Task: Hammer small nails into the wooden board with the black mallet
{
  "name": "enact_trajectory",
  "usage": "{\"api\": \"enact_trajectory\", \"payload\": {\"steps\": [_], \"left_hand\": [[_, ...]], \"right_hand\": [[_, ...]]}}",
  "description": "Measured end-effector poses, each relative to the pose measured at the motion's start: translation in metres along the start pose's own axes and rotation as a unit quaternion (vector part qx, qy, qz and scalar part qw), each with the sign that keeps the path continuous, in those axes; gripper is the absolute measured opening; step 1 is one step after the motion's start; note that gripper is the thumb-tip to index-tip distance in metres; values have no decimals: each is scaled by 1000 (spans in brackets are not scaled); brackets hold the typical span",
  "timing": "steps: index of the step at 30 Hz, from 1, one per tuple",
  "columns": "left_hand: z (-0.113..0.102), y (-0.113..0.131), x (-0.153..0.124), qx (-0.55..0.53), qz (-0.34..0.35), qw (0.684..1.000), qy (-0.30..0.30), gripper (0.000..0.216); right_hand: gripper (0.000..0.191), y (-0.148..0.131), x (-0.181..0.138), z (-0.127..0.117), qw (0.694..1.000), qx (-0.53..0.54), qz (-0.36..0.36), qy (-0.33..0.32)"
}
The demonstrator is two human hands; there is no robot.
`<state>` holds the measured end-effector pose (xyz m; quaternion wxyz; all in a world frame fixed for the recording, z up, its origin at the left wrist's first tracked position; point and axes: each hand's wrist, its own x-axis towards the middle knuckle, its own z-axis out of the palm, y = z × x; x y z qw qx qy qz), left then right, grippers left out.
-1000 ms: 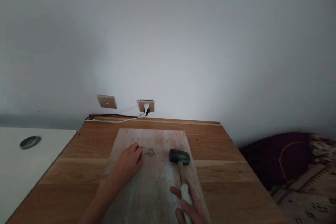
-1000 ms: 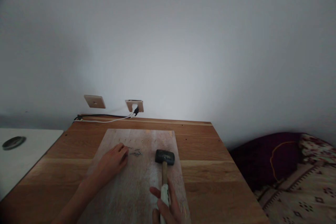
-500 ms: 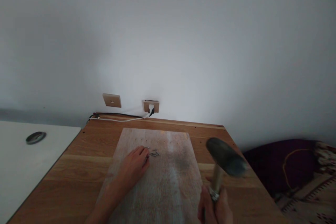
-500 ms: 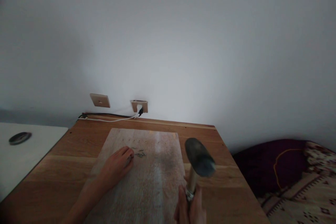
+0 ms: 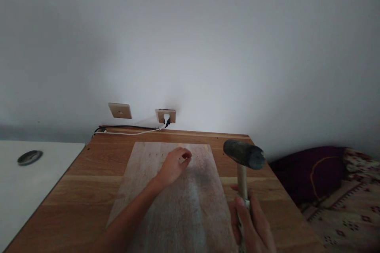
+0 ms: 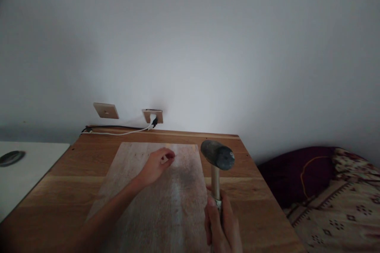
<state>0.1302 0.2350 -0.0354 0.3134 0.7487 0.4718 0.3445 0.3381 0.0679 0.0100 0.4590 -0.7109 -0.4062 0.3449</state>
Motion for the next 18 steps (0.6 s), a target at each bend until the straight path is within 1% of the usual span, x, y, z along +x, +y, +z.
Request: {"api": "enact_trajectory", "payload": {"steps": [3,6,8,10,13,16,18], "left_hand": [[27,-2,24,3,-23,1000,-1,12],[50,-6,36,7,-55,998,-1,13],[60,-8,38,13,-69,998,6,13],[66,-9,38,29,-69,997,10,15],[69,-10,37,60,-51,997,4,18],[70,-11,37,104,-38,994,-3,19],[70,-11,37,125,-42,991,-6,21]], "right_hand": [[66,5,4,5,1000,19,15,-15],[77,25,10,14,995,51,75,-45],[82,39,11,18,990,72,112,-54],[80,50,11,19,986,85,132,-49],[77,59,11,16,985,86,143,-35],[77,69,14,13,987,71,140,-37],[77,78,19,11,988,56,134,-47]]}}
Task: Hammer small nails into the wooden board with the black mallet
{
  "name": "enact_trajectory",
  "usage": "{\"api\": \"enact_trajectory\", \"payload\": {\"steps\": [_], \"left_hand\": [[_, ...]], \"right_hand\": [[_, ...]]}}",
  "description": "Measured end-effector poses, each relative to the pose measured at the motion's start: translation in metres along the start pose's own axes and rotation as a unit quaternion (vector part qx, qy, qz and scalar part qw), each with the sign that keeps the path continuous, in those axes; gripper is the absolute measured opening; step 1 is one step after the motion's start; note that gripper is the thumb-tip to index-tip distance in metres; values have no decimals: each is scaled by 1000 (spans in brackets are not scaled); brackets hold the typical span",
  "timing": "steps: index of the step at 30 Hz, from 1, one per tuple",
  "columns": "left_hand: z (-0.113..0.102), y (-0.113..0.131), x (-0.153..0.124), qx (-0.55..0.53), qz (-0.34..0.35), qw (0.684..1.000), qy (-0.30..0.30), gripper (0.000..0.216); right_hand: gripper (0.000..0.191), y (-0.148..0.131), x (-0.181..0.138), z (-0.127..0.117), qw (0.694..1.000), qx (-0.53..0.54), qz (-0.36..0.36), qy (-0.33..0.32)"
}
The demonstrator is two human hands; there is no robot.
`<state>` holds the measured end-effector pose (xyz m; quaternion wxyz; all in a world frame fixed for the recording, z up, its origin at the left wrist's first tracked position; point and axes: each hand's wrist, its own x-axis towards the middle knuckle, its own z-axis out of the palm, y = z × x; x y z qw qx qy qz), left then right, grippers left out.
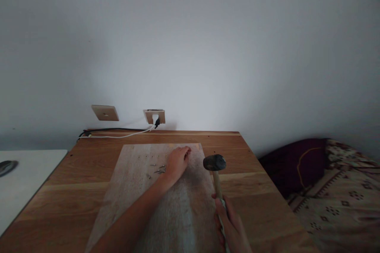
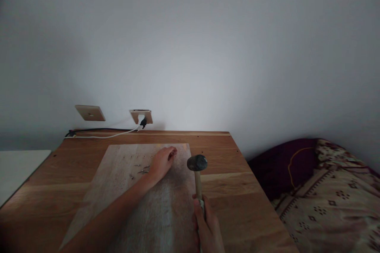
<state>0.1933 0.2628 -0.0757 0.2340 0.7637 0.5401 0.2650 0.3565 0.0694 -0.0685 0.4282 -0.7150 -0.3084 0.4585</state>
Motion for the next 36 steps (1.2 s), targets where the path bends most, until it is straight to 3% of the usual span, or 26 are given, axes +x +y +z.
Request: {"api": "enact_trajectory", "payload": {"steps": [3,12,18,23,28,32,36], "left_hand": [[0,0,0,14,-3,1000,-8,22],[-13,3,5,66,79,992,-66,30],[2,-4,6,-27,42,999,-18,25],[10,-7,2,-96,52,994,23,25],[13,-7,1,-121,28,992,31,28],[14,-8,0,-149,-5,988,29,43],[13,-9,-1,-151,-6,988,23,39]], "right_hand": [[74,7,11,-3,999,-31,-7,-10],[77,2,19,-4,994,-92,-35,-37],[72,-10,20,-5,993,-97,-46,-56],[70,-27,24,-7,989,-100,-43,-102],[64,-38,29,-5,979,-123,-58,-151],[59,-45,32,2,980,-112,-84,-145],[59,-51,34,12,978,-109,-114,-138]]}}
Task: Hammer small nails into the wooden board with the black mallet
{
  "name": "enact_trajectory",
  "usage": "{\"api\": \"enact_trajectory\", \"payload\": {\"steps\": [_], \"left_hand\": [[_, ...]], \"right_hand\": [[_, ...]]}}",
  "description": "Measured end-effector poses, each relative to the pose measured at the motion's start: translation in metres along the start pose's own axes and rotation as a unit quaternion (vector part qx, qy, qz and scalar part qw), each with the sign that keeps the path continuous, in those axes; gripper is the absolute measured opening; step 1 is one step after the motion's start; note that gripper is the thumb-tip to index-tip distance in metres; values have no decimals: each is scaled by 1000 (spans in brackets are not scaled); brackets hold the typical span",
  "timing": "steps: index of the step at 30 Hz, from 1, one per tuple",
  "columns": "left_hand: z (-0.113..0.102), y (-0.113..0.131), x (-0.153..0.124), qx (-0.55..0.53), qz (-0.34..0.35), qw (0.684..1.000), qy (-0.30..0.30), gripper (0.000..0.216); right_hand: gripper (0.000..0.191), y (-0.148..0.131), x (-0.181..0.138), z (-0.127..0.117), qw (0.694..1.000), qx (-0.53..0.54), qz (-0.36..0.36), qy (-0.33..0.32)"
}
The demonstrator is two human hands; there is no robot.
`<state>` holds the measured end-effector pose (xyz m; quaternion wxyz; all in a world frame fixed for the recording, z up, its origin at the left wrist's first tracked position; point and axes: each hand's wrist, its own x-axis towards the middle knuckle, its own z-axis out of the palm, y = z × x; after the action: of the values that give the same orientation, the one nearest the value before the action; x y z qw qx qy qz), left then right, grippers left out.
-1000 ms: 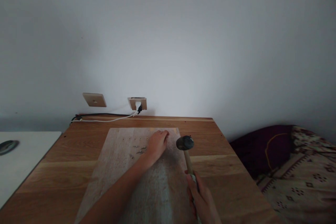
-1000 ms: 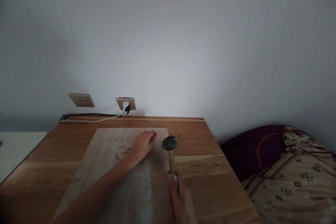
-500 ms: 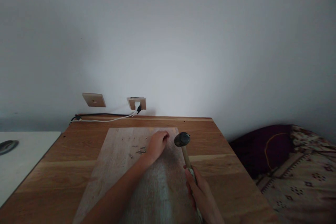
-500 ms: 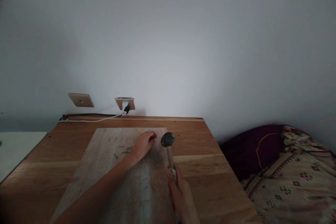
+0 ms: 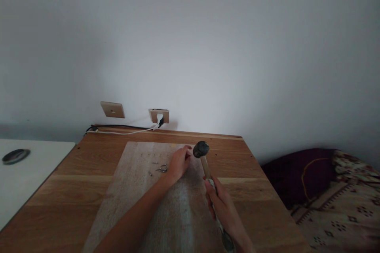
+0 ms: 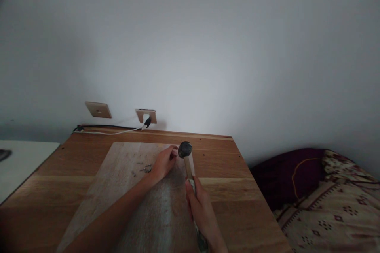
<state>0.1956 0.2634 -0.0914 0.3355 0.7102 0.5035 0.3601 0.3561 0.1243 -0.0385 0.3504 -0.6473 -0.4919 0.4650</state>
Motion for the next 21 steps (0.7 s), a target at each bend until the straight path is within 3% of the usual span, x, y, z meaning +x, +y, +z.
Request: {"api": "enact_trajectory", "payload": {"steps": [15,21], "left_hand": [[-1,3,-1,36,-9,999,10,40],[-2,5,-2,26,0,1000,8,40]], "right_hand": [[64,3,6,13,999,-30,-6,41],[65,6,6,15,999,-24,3,25]]}}
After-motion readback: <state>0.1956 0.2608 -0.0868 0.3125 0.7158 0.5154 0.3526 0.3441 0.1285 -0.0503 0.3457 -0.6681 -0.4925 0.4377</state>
